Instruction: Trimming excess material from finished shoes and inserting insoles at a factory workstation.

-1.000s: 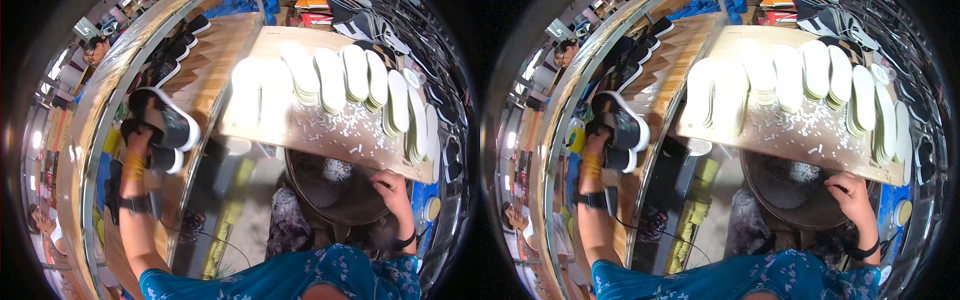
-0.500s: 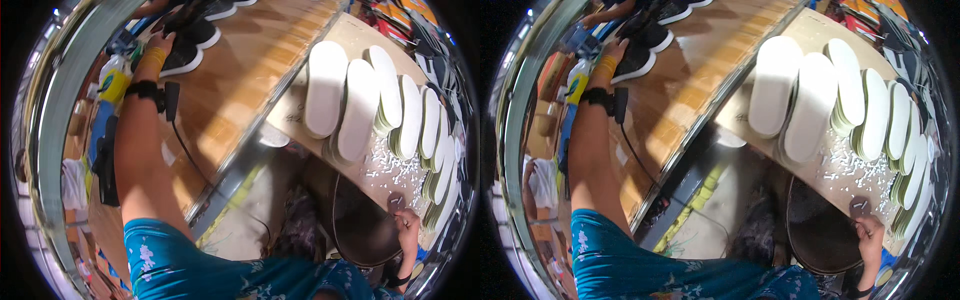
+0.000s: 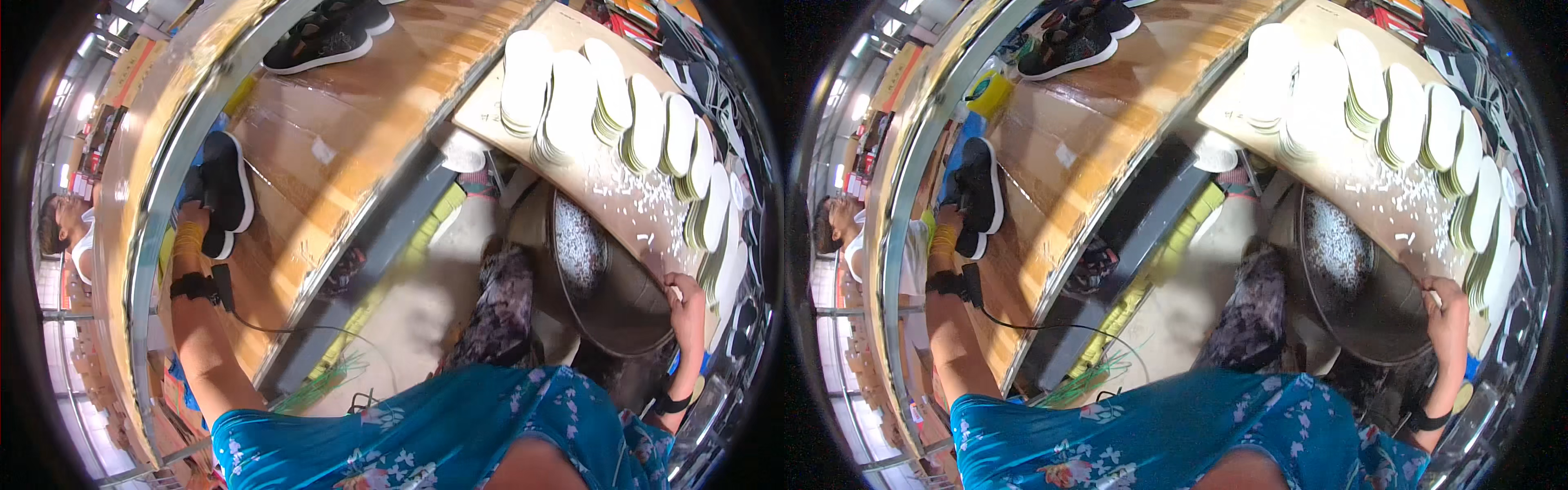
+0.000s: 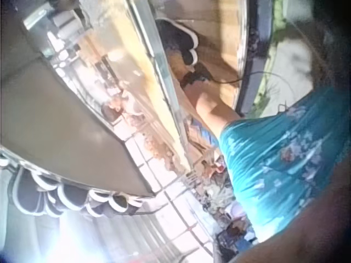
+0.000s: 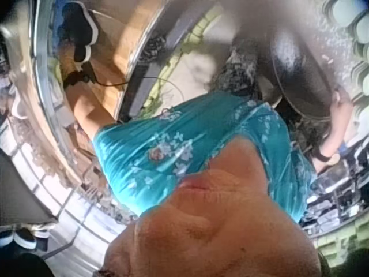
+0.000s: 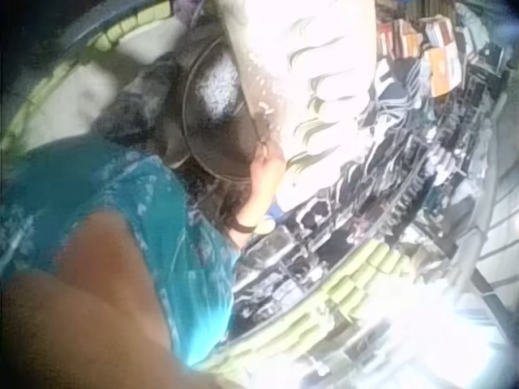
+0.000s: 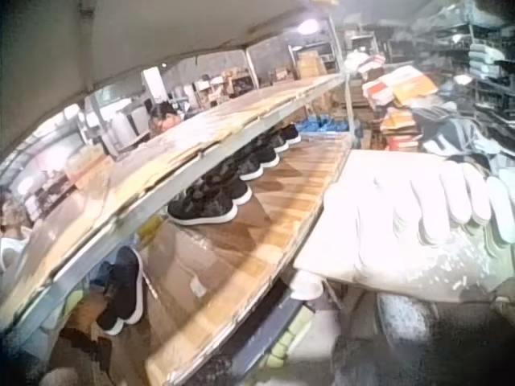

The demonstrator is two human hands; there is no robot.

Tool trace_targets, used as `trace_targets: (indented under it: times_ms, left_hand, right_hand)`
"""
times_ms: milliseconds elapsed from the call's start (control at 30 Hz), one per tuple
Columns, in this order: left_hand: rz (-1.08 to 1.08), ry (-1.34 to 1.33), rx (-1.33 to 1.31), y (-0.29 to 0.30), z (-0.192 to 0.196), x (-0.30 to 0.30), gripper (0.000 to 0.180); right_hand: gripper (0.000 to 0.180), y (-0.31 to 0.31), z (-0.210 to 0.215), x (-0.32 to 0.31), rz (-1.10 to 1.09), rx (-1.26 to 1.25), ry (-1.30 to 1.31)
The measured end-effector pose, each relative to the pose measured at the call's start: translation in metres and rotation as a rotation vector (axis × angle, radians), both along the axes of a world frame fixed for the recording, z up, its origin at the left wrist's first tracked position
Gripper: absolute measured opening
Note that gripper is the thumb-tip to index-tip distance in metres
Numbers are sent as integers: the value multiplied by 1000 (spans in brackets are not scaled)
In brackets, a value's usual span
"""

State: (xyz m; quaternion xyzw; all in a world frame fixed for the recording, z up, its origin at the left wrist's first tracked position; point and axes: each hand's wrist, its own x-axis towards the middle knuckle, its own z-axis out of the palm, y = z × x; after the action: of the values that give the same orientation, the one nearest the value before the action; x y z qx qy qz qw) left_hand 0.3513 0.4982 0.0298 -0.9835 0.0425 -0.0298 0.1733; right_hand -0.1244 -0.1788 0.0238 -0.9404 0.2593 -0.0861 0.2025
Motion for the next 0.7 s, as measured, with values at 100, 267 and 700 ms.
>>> trace_targets:
  times_ms: [100,267,700]
  left_hand:
    - [-120,-59,-50,-46,19,-3,32]
    - [-562,111,-255,-261,-12,-17,30]
    - [-1402,511,-407,-531,-41,-187,24]
  right_hand:
    - [16,0,9,-36,-74,-11,55]
    - [18,-30,6,-78,-168,-82,120]
    - [71,-329,-20,-330,-1277,-31,-21]
